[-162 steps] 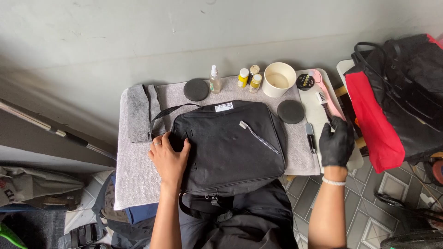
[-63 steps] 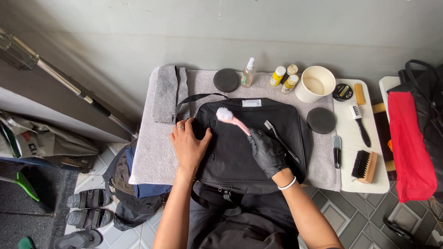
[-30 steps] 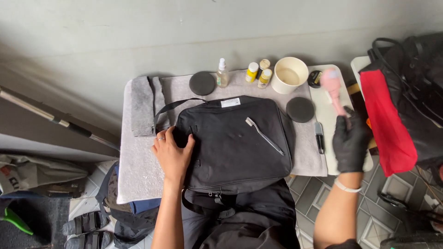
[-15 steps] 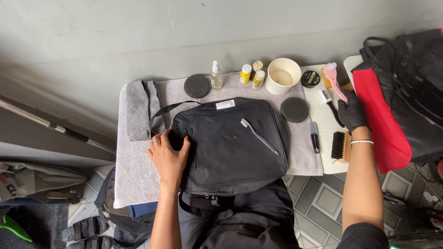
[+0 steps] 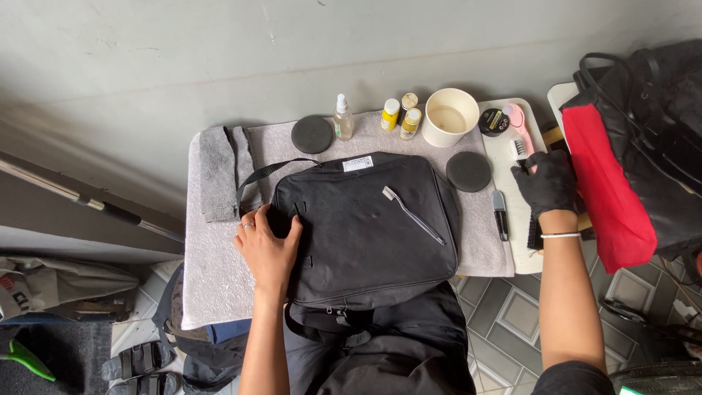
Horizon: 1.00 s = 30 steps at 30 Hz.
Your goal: Scrubbing the exterior of a black bag with a cleaning brush and solution.
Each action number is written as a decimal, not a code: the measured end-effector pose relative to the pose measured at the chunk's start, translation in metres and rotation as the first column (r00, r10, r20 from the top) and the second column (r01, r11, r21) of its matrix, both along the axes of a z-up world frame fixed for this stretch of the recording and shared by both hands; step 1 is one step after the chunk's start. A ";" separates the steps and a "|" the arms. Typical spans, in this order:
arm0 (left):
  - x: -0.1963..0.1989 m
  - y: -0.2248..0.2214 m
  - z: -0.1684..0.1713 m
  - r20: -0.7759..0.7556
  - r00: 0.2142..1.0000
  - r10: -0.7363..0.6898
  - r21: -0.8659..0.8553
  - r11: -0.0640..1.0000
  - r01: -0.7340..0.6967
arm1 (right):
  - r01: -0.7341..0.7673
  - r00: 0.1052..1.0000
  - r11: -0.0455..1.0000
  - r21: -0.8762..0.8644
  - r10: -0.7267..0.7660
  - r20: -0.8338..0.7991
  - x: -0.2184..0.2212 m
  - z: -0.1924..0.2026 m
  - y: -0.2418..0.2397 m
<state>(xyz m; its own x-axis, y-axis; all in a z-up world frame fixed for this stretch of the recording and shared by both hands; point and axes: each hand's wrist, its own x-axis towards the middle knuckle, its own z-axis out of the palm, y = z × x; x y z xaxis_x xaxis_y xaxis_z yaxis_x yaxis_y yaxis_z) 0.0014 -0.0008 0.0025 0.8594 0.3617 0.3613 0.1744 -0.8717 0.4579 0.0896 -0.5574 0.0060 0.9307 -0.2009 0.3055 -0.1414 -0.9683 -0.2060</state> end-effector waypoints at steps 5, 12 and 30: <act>-0.001 -0.001 0.004 0.017 1.000 -0.005 0.004 1.000 0.005 | 0.053 0.999 0.956 -0.290 -0.048 0.025 0.003 -0.010 0.010; -0.002 -0.001 0.007 0.002 1.000 -0.013 -0.016 1.000 0.013 | 0.155 0.984 0.780 -0.607 -0.176 0.026 0.004 0.000 0.030; -0.002 0.000 0.004 0.025 1.000 -0.015 -0.034 0.999 0.015 | 0.163 0.966 0.915 -0.370 -0.071 0.249 -0.008 -0.022 0.027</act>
